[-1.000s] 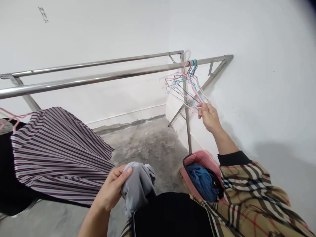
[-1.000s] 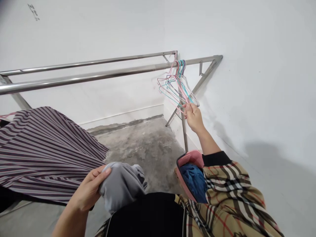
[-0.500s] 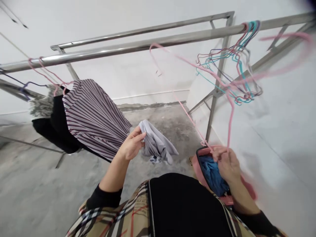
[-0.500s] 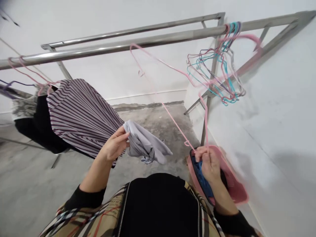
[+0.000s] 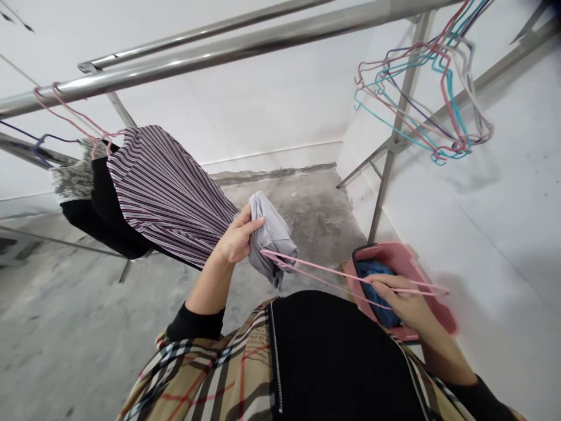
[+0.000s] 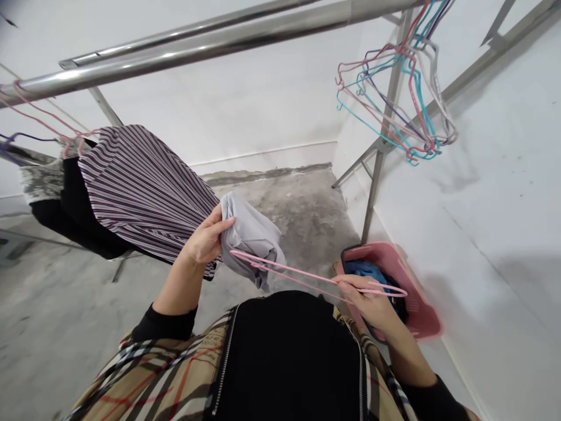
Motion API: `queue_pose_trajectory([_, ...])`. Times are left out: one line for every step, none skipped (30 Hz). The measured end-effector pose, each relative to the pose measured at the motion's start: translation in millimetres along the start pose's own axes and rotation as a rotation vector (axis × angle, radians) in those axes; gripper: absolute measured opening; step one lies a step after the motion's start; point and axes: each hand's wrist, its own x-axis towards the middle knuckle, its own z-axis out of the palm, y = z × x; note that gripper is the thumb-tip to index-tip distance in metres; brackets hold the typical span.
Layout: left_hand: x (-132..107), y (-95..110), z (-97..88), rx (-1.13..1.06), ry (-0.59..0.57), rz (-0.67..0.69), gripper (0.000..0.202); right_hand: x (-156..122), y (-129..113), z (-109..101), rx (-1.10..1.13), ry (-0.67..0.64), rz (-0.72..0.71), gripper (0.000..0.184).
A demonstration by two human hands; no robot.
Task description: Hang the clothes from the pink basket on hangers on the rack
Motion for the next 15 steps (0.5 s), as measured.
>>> queue_pose_trajectory([-1, 0, -0.4, 0.002, 0.002, -0.005, 0.059, 1, -2, -3, -0.031, -0.005, 0.005, 0.034])
queue_pose_trajectory([-2, 0, -0.7, 0.007, 0.003, -0.012, 0.059, 2, -5, -4, -0.058, -0.003, 0.01, 0.035])
queue_pose_trajectory([-3, 0, -1.1, 0.016, 0.002, -0.016, 0.059, 3, -7, -5, -0.081, -0.004, 0.013, 0.036])
queue_pose_trajectory([-3, -1, -1.3, 0.03, -0.004, -0.019, 0.058, 5, -10, -5, -0.096, -0.01, 0.014, 0.036])
queue_pose_trajectory([-4, -2, -1.5, 0.049, -0.013, -0.021, 0.058, 7, -12, -4, -0.102, -0.024, 0.011, 0.037])
queue_pose_trajectory([-5, -4, -1.4, 0.074, -0.024, -0.019, 0.057, 10, -15, -1, -0.097, -0.045, 0.005, 0.037])
queue_pose_trajectory([-6, -5, -1.0, 0.105, -0.039, -0.013, 0.056, 12, -17, 3, -0.086, -0.062, -0.002, 0.036])
queue_pose_trajectory([-7, -8, 0.0, 0.147, -0.06, -0.003, 0.055, 15, -19, 9, -0.073, -0.071, -0.014, 0.035])
queue_pose_trajectory([-8, -10, 1.6, 0.204, -0.09, 0.015, 0.054, 18, -20, 15, -0.065, -0.078, -0.029, 0.035])
queue_pose_trajectory([-10, -13, 4.0, 0.283, -0.133, 0.041, 0.052, 21, -22, 23, -0.061, -0.077, -0.047, 0.034])
queue_pose_trajectory([-11, -15, 7.1, 0.39, -0.19, 0.076, 0.051, 24, -23, 31, -0.062, -0.068, -0.065, 0.033])
queue_pose_trajectory([-14, -17, 10.7, 0.529, -0.258, 0.118, 0.048, 28, -25, 39, -0.061, -0.054, -0.08, 0.033])
queue_pose_trajectory([-16, -19, 14.8, 0.699, -0.33, 0.167, 0.044, 32, -27, 47, -0.057, -0.038, -0.091, 0.033])
queue_pose_trajectory([-19, -20, 18.9, 0.889, -0.397, 0.23, 0.038, 36, -30, 54, -0.045, -0.024, -0.096, 0.033])
queue_pose_trajectory([-22, -21, 22.8, 1.091, -0.456, 0.307, 0.033, 40, -34, 61, -0.023, -0.008, -0.095, 0.032])
